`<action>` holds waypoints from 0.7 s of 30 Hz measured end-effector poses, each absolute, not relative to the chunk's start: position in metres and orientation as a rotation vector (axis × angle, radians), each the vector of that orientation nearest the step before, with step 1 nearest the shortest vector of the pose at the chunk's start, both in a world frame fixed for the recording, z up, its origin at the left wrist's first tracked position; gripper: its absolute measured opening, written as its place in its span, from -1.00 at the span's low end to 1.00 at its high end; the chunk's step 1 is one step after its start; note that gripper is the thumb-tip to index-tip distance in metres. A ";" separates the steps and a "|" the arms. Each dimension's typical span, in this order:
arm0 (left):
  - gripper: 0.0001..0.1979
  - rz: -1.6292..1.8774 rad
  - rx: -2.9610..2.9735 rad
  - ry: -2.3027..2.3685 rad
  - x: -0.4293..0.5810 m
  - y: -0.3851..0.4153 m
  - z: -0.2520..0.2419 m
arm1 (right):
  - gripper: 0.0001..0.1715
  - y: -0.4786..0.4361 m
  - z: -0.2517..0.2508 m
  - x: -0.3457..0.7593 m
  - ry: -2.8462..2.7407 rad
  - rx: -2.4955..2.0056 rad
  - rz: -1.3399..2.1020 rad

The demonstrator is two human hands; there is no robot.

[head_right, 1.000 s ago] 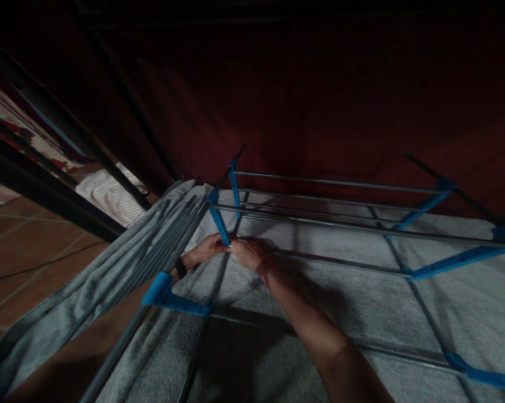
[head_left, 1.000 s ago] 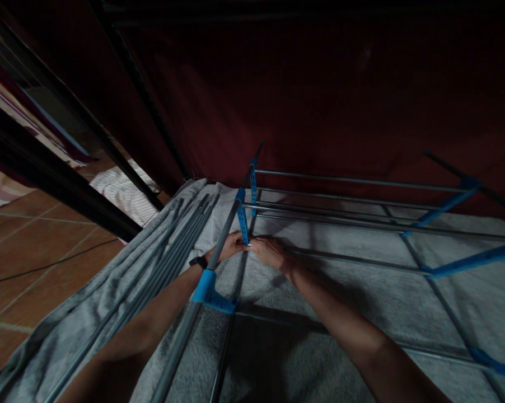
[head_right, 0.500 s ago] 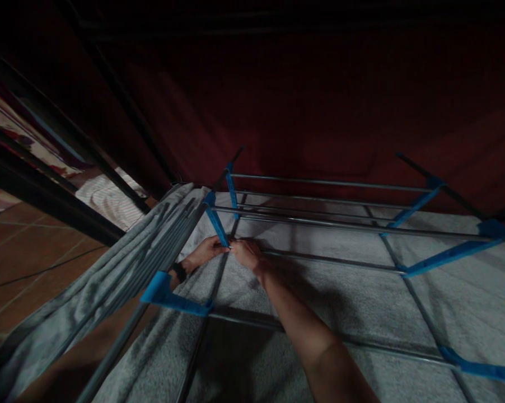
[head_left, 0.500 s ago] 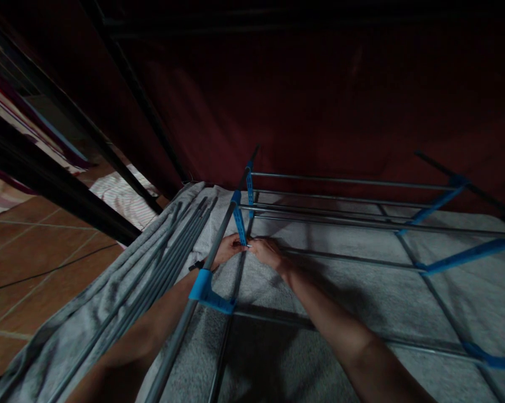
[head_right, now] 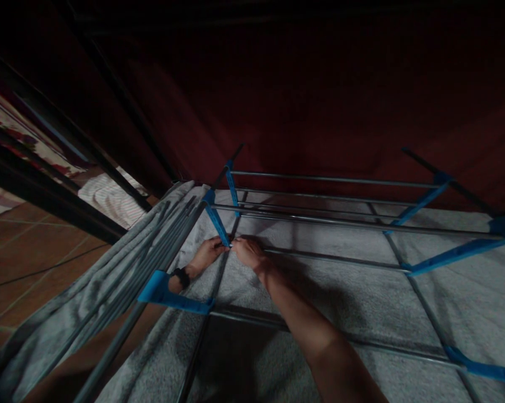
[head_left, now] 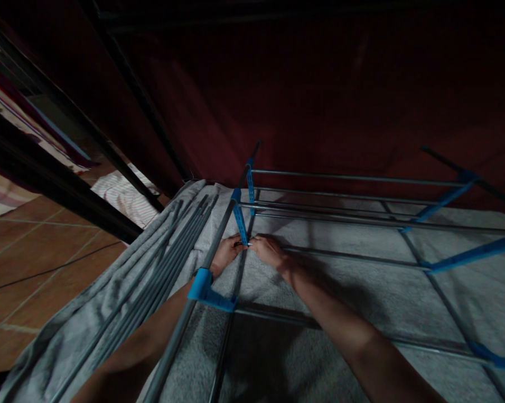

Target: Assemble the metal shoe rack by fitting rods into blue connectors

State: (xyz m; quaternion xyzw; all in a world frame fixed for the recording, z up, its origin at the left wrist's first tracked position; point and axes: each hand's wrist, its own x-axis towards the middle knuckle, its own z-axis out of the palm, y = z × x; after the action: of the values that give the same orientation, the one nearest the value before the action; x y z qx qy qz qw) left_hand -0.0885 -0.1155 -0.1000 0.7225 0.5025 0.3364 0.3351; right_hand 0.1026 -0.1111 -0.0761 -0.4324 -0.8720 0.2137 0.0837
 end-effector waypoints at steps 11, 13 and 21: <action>-0.80 0.827 1.896 1.440 -0.081 -0.123 -0.097 | -0.65 -0.111 -0.077 0.101 -2.561 -1.300 0.650; -0.81 0.816 1.917 1.460 -0.081 -0.123 -0.097 | -0.64 -0.111 -0.074 0.099 -2.562 -1.301 0.648; -0.93 0.807 2.052 1.543 -0.075 -0.130 -0.090 | -0.62 -0.131 -0.072 0.122 -2.548 -1.502 0.398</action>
State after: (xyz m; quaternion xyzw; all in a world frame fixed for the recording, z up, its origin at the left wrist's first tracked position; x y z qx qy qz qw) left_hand -0.0748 -0.1298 -0.0897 0.7433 0.5588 0.2922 0.2235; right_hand 0.1216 -0.1306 -0.0721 -0.5016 -0.8512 0.1329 0.0787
